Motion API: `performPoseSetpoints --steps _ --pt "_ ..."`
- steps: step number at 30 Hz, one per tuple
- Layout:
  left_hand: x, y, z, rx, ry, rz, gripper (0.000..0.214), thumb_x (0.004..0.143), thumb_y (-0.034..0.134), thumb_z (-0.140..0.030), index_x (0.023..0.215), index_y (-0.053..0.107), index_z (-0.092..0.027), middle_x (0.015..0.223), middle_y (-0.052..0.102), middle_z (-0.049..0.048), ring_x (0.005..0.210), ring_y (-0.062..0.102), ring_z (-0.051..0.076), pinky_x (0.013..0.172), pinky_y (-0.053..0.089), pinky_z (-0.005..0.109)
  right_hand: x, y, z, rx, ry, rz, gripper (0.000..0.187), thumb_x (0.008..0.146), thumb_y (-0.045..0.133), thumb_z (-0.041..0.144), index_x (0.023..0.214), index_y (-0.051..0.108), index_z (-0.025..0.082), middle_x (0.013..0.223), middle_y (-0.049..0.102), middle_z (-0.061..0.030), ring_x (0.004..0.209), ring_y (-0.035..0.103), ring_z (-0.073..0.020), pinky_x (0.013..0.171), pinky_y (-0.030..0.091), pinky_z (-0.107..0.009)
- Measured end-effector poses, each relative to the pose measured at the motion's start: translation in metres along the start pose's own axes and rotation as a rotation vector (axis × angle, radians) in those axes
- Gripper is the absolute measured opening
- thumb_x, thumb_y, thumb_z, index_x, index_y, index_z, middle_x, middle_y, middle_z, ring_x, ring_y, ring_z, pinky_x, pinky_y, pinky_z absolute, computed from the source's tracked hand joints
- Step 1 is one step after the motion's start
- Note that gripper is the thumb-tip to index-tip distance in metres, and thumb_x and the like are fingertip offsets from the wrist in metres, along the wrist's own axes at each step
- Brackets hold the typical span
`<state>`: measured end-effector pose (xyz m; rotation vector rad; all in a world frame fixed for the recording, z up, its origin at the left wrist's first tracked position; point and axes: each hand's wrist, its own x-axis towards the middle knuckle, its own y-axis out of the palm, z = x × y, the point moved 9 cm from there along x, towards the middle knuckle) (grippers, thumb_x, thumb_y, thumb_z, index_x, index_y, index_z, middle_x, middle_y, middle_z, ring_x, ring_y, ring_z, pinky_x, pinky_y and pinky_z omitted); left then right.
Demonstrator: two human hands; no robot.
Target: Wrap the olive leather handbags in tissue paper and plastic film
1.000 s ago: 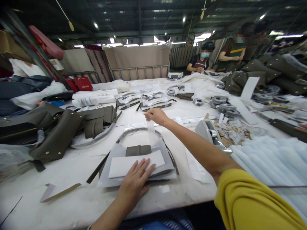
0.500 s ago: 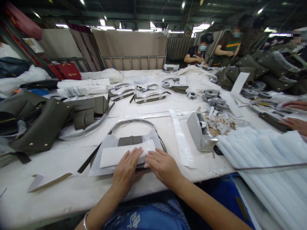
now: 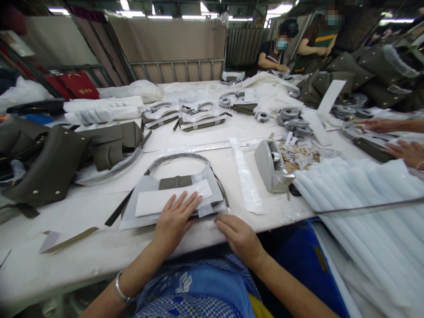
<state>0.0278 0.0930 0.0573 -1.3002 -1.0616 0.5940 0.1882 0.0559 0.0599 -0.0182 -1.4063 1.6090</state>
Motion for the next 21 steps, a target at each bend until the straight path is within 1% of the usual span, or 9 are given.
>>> performPoseSetpoints --steps 2,3,6,8,11,14,19,21 --pt "0.000 -0.001 0.000 -0.010 -0.002 0.002 0.073 0.085 0.065 -0.011 0.150 0.038 -0.028 0.153 0.043 0.0017 0.141 0.042 0.030 0.115 0.037 0.055 -0.004 0.011 -0.008 -0.045 0.057 0.034 0.037 0.096 0.052 0.012 0.130 0.062 0.020 0.113 0.071 -0.0118 0.100 0.068 -0.0242 0.088 0.060 -0.039" --pt "0.000 -0.001 0.001 -0.013 -0.001 0.002 0.073 0.085 0.064 -0.010 0.150 0.037 -0.028 0.153 0.043 0.0020 0.141 0.041 0.030 0.115 0.036 0.055 -0.003 0.017 -0.009 -0.063 0.060 0.054 0.035 0.096 0.052 0.014 0.128 0.064 0.019 0.112 0.071 -0.0117 0.098 0.067 -0.0248 0.086 0.059 -0.039" --pt "0.000 -0.001 0.000 -0.011 0.007 0.002 0.076 0.084 0.065 -0.011 0.152 0.035 -0.028 0.154 0.042 0.0016 0.141 0.040 0.030 0.116 0.035 0.055 0.006 0.032 -0.008 -0.101 0.005 0.130 0.028 0.096 0.052 0.014 0.119 0.069 0.017 0.107 0.071 -0.0109 0.096 0.066 -0.0251 0.086 0.058 -0.039" --pt "0.000 -0.002 0.000 -0.003 0.009 0.001 0.076 0.084 0.065 -0.011 0.152 0.034 -0.029 0.154 0.042 0.0010 0.141 0.041 0.030 0.115 0.035 0.055 0.013 0.037 -0.006 -0.131 -0.053 0.162 0.025 0.096 0.052 0.013 0.114 0.070 0.016 0.103 0.071 -0.0110 0.094 0.065 -0.0249 0.084 0.057 -0.038" --pt "0.000 -0.002 0.000 0.007 0.007 0.000 0.074 0.086 0.064 -0.012 0.152 0.034 -0.030 0.154 0.041 0.0003 0.141 0.040 0.031 0.116 0.035 0.054 0.019 0.035 -0.002 -0.211 -0.122 0.151 0.024 0.097 0.049 0.013 0.106 0.070 0.014 0.095 0.070 -0.0104 0.085 0.063 -0.0231 0.077 0.055 -0.035" --pt "-0.001 -0.002 -0.001 0.019 0.009 0.004 0.074 0.087 0.064 -0.014 0.152 0.033 -0.031 0.155 0.041 -0.0004 0.142 0.040 0.030 0.116 0.035 0.054 0.014 0.032 0.008 -0.257 -0.159 0.159 0.024 0.099 0.046 0.014 0.099 0.070 0.014 0.087 0.068 -0.0087 0.077 0.060 -0.0216 0.070 0.051 -0.034" --pt "0.000 -0.002 -0.001 0.030 0.001 0.022 0.075 0.085 0.068 -0.017 0.151 0.036 -0.031 0.153 0.044 0.0002 0.142 0.040 0.028 0.116 0.035 0.053 -0.008 0.031 0.026 -0.217 -0.131 0.200 0.026 0.098 0.042 0.012 0.098 0.068 0.013 0.085 0.066 -0.0094 0.074 0.058 -0.0215 0.067 0.048 -0.034" --pt "-0.001 -0.002 -0.001 0.023 0.002 0.023 0.074 0.085 0.069 -0.018 0.150 0.036 -0.031 0.153 0.045 0.0002 0.142 0.041 0.028 0.116 0.035 0.053 -0.011 0.028 0.030 -0.203 -0.124 0.202 0.025 0.097 0.043 0.011 0.097 0.068 0.013 0.085 0.067 -0.0097 0.075 0.059 -0.0217 0.067 0.048 -0.034"
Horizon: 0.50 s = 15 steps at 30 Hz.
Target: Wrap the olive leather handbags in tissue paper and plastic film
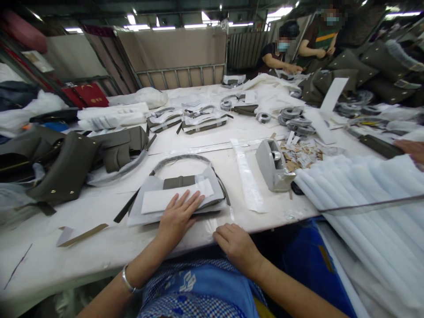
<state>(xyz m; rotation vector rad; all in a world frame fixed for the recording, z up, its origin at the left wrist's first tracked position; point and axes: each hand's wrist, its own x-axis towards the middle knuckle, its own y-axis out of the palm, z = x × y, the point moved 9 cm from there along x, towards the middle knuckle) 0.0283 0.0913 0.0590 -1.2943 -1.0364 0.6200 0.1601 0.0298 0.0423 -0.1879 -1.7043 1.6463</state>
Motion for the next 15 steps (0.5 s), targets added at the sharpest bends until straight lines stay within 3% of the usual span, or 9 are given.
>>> performPoseSetpoints --steps 5,9,11,13,15 --pt "-0.002 0.002 -0.001 -0.013 0.013 -0.020 0.072 0.086 0.069 -0.020 0.150 0.037 -0.031 0.152 0.045 -0.0005 0.141 0.041 0.029 0.116 0.034 0.053 0.026 -0.022 -0.007 0.101 -0.048 0.078 0.023 0.097 0.047 0.015 0.090 0.068 0.019 0.074 0.065 -0.0032 0.066 0.058 -0.0168 0.062 0.046 -0.029" --pt "-0.002 0.004 -0.001 0.015 0.032 -0.055 0.067 0.088 0.068 -0.022 0.148 0.040 -0.030 0.150 0.049 0.0003 0.140 0.043 0.029 0.114 0.036 0.055 0.091 -0.052 -0.039 0.147 -0.031 -0.086 0.021 0.099 0.050 0.022 0.108 0.068 0.019 0.094 0.073 -0.0071 0.086 0.066 -0.0184 0.079 0.050 -0.030" --pt "-0.003 0.004 -0.001 0.031 0.043 -0.076 0.064 0.089 0.067 -0.024 0.147 0.041 -0.030 0.149 0.050 0.0007 0.138 0.045 0.030 0.113 0.038 0.055 0.127 -0.040 -0.057 0.109 -0.035 -0.041 0.025 0.099 0.050 0.021 0.118 0.065 0.016 0.114 0.071 -0.0110 0.107 0.064 -0.0217 0.095 0.048 -0.035" --pt "-0.003 0.005 -0.001 0.034 0.048 -0.090 0.064 0.089 0.067 -0.026 0.147 0.041 -0.030 0.149 0.050 -0.0002 0.137 0.046 0.029 0.112 0.039 0.054 0.155 -0.009 -0.075 0.015 -0.002 0.130 0.030 0.099 0.051 0.023 0.126 0.062 0.014 0.129 0.065 -0.0136 0.126 0.055 -0.0257 0.108 0.040 -0.042" --pt "-0.003 0.007 0.000 0.032 0.045 -0.092 0.065 0.088 0.068 -0.027 0.147 0.041 -0.031 0.149 0.050 -0.0013 0.137 0.046 0.029 0.112 0.039 0.054 0.167 0.022 -0.089 -0.050 0.025 0.275 0.031 0.099 0.052 0.027 0.125 0.062 0.013 0.129 0.066 -0.0143 0.131 0.051 -0.0282 0.112 0.034 -0.048"
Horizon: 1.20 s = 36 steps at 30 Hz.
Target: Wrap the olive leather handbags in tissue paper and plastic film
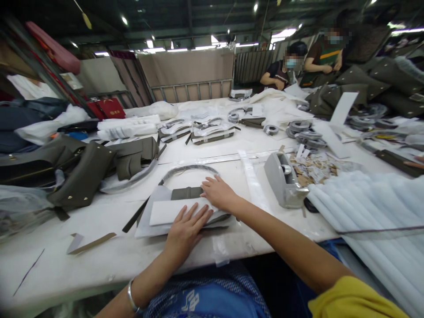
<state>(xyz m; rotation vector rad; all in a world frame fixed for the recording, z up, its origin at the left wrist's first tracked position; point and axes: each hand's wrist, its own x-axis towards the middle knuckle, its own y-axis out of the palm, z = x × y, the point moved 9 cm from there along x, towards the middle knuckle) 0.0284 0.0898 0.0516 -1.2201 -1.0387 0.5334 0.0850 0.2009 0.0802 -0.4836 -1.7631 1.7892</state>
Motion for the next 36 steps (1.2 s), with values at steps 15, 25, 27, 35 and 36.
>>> performPoseSetpoints --steps 15,25,27,35,36 --pt "-0.002 -0.004 0.000 -0.040 -0.006 -0.033 0.056 0.093 0.060 -0.021 0.146 0.044 -0.030 0.147 0.052 -0.0007 0.136 0.048 0.028 0.111 0.041 0.053 -0.105 -0.041 0.011 0.272 -0.034 -0.459 0.031 0.099 0.053 0.025 0.129 0.062 0.020 0.123 0.070 -0.0096 0.117 0.063 -0.0201 0.111 0.042 -0.043" --pt "-0.001 -0.005 0.001 -0.086 -0.029 0.005 0.065 0.088 0.066 -0.019 0.147 0.042 -0.030 0.149 0.050 -0.0011 0.140 0.044 0.026 0.115 0.036 0.053 -0.182 0.037 0.076 0.206 -0.087 -0.225 0.046 0.095 0.051 0.009 0.141 0.050 0.011 0.141 0.058 -0.0150 0.137 0.048 -0.0263 0.111 0.046 -0.048" --pt "-0.001 -0.004 0.000 -0.091 -0.028 0.015 0.063 0.089 0.066 -0.021 0.147 0.042 -0.030 0.150 0.048 -0.0016 0.140 0.043 0.027 0.116 0.034 0.053 -0.176 0.036 0.074 0.261 -0.092 -0.252 0.045 0.093 0.051 0.008 0.137 0.054 0.013 0.137 0.062 -0.0129 0.134 0.051 -0.0250 0.110 0.047 -0.047" --pt "-0.001 -0.005 0.000 -0.072 -0.030 0.023 0.065 0.089 0.066 -0.022 0.148 0.041 -0.030 0.151 0.047 -0.0015 0.141 0.041 0.026 0.117 0.033 0.052 -0.159 0.016 0.064 0.332 -0.137 -0.450 0.046 0.090 0.040 0.001 0.126 0.063 0.019 0.118 0.073 -0.0101 0.116 0.066 -0.0203 0.101 0.054 -0.044" --pt "-0.001 -0.005 0.000 -0.068 -0.028 0.018 0.065 0.088 0.066 -0.021 0.148 0.041 -0.030 0.150 0.047 -0.0014 0.141 0.042 0.026 0.116 0.033 0.052 -0.157 0.014 0.064 0.345 -0.144 -0.464 0.045 0.091 0.040 0.001 0.124 0.064 0.019 0.116 0.074 -0.0097 0.113 0.067 -0.0195 0.100 0.055 -0.043"
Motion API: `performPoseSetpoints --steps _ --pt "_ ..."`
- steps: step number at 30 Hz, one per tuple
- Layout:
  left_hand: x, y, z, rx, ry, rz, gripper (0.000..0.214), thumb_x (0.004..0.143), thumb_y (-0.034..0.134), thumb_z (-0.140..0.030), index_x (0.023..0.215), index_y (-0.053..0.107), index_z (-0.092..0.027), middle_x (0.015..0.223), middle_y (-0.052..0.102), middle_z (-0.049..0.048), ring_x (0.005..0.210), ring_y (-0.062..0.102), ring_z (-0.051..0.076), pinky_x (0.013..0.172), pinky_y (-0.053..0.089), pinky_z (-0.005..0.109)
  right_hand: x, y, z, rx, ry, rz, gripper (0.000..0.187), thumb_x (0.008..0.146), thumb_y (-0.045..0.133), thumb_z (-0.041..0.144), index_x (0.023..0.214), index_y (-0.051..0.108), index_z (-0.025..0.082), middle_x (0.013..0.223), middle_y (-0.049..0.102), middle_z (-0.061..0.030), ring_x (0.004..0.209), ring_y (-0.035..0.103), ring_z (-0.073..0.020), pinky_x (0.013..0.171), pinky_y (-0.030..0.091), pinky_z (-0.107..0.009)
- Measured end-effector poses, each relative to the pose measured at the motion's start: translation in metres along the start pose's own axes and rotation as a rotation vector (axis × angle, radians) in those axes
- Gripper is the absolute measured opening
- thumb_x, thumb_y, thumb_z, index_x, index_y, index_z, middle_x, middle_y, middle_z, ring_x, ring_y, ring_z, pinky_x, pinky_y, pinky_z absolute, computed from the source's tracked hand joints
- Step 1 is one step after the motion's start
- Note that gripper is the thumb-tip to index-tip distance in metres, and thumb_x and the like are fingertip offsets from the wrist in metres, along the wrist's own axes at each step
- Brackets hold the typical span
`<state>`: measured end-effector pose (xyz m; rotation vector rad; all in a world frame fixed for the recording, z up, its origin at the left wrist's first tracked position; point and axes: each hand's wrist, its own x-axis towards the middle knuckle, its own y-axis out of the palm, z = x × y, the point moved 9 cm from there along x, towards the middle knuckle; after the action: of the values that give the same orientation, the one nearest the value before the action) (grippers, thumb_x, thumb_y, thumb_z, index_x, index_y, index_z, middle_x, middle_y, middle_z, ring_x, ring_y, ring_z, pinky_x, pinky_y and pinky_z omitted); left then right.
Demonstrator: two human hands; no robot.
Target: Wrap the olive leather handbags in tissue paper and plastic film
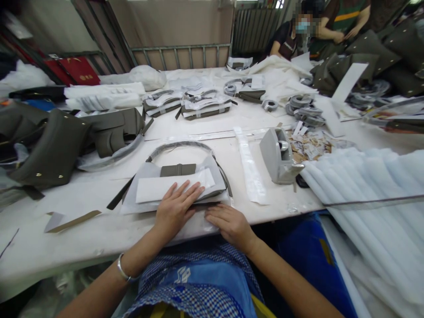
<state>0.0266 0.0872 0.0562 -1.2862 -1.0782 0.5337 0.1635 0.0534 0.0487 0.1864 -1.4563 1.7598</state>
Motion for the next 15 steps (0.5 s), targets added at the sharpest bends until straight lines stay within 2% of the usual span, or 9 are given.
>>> performPoseSetpoints --steps 5,11,15 --pt "0.000 0.001 -0.002 0.025 0.012 -0.031 0.060 0.090 0.064 -0.020 0.146 0.044 -0.029 0.149 0.050 0.0014 0.139 0.045 0.027 0.115 0.035 0.052 -0.001 -0.005 0.010 0.024 0.008 -0.047 0.036 0.092 0.046 0.004 0.117 0.068 0.019 0.106 0.077 -0.0083 0.103 0.071 -0.0183 0.094 0.058 -0.035" --pt "-0.005 0.007 -0.005 0.051 0.019 -0.051 0.057 0.094 0.058 -0.020 0.147 0.042 -0.030 0.148 0.051 0.0028 0.139 0.044 0.026 0.114 0.036 0.054 -0.016 -0.009 0.037 -0.017 0.020 -0.047 0.030 0.094 0.048 0.006 0.114 0.067 0.018 0.103 0.077 -0.0063 0.101 0.073 -0.0192 0.091 0.060 -0.034" --pt "-0.008 0.009 -0.007 0.062 0.038 -0.051 0.054 0.095 0.055 -0.018 0.147 0.043 -0.030 0.148 0.051 0.0031 0.140 0.043 0.026 0.114 0.036 0.054 -0.001 -0.022 0.045 -0.047 -0.003 -0.052 0.029 0.094 0.048 0.006 0.113 0.067 0.017 0.102 0.078 -0.0062 0.098 0.073 -0.0187 0.089 0.061 -0.034"
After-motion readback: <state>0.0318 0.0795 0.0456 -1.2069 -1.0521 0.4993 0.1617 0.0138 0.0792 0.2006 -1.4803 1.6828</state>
